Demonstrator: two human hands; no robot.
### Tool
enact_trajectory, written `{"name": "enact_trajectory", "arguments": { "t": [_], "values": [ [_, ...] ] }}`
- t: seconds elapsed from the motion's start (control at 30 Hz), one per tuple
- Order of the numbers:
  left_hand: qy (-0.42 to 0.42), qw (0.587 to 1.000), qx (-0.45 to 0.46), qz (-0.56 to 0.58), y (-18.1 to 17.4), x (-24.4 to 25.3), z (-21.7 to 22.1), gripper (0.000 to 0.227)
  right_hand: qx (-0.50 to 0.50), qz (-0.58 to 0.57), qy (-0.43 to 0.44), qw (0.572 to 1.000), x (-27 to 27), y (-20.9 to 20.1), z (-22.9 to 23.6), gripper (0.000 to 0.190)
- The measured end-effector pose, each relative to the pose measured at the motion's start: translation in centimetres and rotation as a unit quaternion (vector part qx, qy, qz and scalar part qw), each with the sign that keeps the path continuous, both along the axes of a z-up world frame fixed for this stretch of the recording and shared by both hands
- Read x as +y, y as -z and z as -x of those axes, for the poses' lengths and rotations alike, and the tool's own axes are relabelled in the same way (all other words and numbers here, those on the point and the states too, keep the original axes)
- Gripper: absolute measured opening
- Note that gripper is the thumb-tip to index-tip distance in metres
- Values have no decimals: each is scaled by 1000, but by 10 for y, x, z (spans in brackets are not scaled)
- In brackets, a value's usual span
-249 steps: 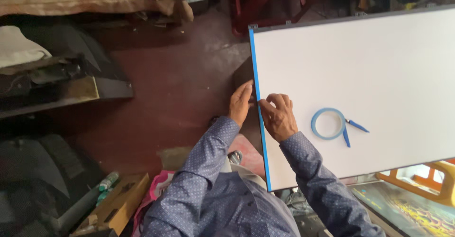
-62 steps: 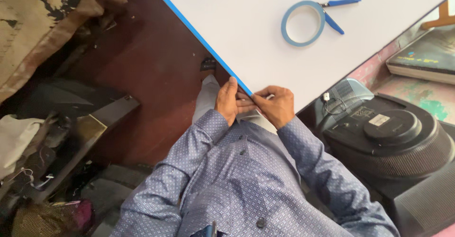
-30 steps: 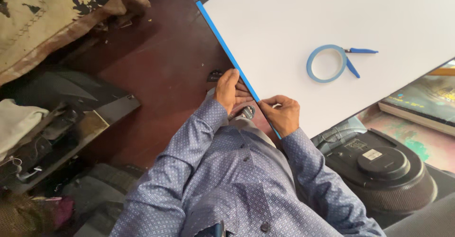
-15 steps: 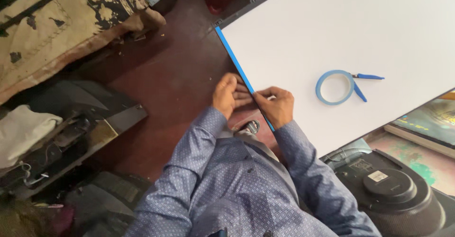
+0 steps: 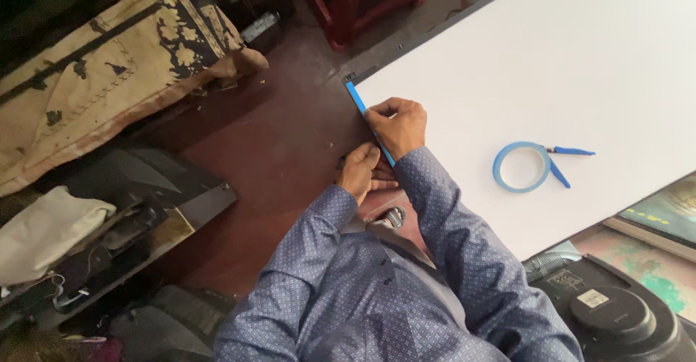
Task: The person applies blue painter's tape along the edges of a white rectangular board. They smooth the tape, cut it with pliers, and continue applying it to the remaining edges.
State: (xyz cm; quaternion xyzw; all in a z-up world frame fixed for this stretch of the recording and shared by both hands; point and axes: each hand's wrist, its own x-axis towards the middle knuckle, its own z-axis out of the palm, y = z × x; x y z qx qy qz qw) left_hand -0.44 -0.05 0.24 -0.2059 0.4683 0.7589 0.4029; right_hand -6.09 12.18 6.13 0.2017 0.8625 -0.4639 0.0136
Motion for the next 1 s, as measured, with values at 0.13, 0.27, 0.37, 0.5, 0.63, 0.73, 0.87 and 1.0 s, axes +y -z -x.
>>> {"name": "enact_trajectory", "arguments": {
  "t": [0.13, 0.27, 0.37, 0.5, 0.63, 0.73, 0.87, 1.0],
  "values": [
    [5, 1000, 13, 3, 1, 2, 6, 31, 11, -12, -33, 999, 7, -7, -19, 18],
    [6, 1000, 9, -13, 6, 0, 4, 30, -61, 29, 25, 997, 4, -9, -35, 20],
    [11, 1000, -14, -9, 12, 5, 5, 27, -16, 8, 21, 1000, -3, -6, -9, 19],
    [15, 999, -10, -33, 24, 4, 0, 20, 15, -8, 21, 1000, -17, 1, 36, 19],
    [16, 999, 2, -39, 31, 2, 1, 21, -48, 12, 38, 998, -20, 0, 44, 20],
    [11, 999, -9, -29, 28, 1, 8, 22, 36, -35, -4, 999, -15, -5, 23, 18],
    [10, 999, -9, -32, 22, 3, 8, 26, -19, 27, 21, 999, -10, -11, 2, 18],
    [31, 999, 6, -10, 22, 4, 7, 26, -54, 60, 41, 996, -18, -11, 22, 18]
  ]
}}
